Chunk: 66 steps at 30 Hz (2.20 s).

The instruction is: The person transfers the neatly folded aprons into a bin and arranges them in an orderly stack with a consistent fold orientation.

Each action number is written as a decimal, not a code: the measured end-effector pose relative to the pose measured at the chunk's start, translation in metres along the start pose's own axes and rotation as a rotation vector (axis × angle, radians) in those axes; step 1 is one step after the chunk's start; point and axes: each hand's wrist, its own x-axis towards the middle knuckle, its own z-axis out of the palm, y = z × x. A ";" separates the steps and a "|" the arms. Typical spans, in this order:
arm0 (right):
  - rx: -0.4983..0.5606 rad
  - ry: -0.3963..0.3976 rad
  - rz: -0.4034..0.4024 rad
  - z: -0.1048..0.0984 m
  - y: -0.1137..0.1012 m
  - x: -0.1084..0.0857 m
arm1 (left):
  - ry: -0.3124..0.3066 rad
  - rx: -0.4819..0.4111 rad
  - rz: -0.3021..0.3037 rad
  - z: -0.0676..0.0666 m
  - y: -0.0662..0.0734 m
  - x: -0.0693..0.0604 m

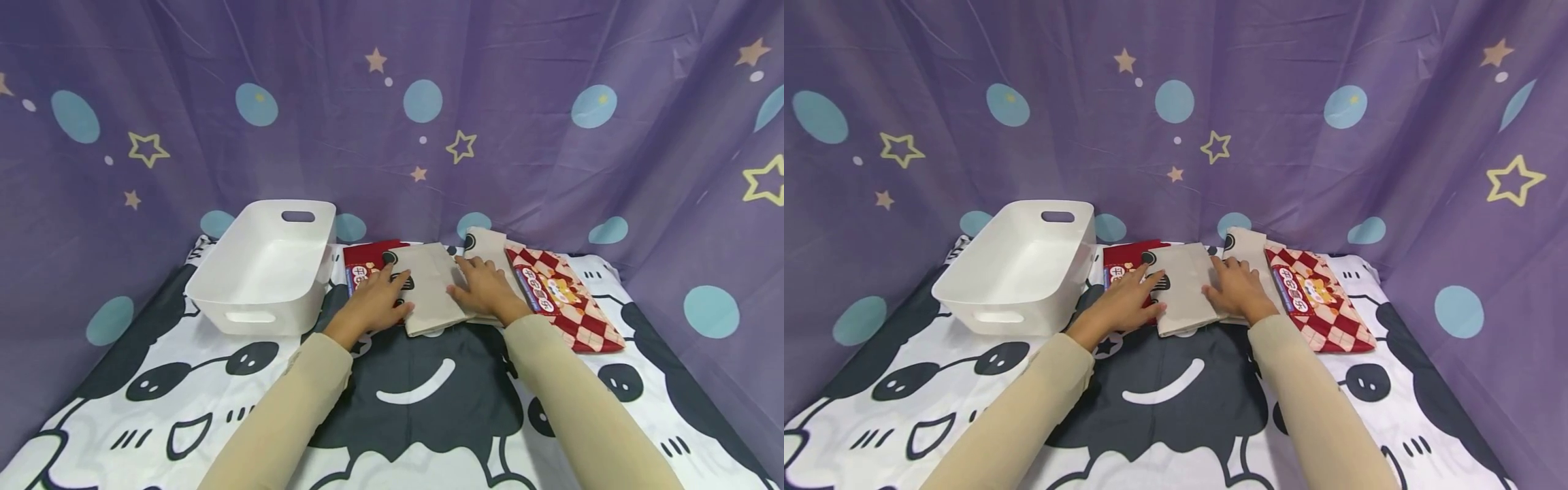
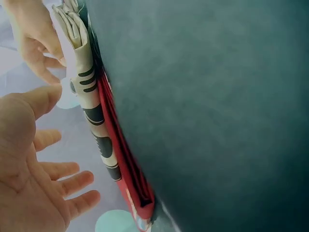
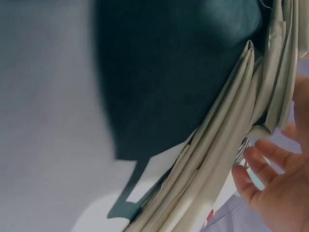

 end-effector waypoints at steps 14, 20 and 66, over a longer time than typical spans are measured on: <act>0.288 -0.030 0.121 -0.006 0.004 0.017 | 0.038 -0.182 -0.129 0.011 -0.006 0.017; 0.367 -0.018 0.161 -0.011 0.006 0.020 | 0.067 -0.277 -0.180 0.011 -0.006 0.021; 0.954 -0.184 0.506 -0.025 0.008 0.025 | 0.185 -1.367 -0.585 0.014 0.008 0.041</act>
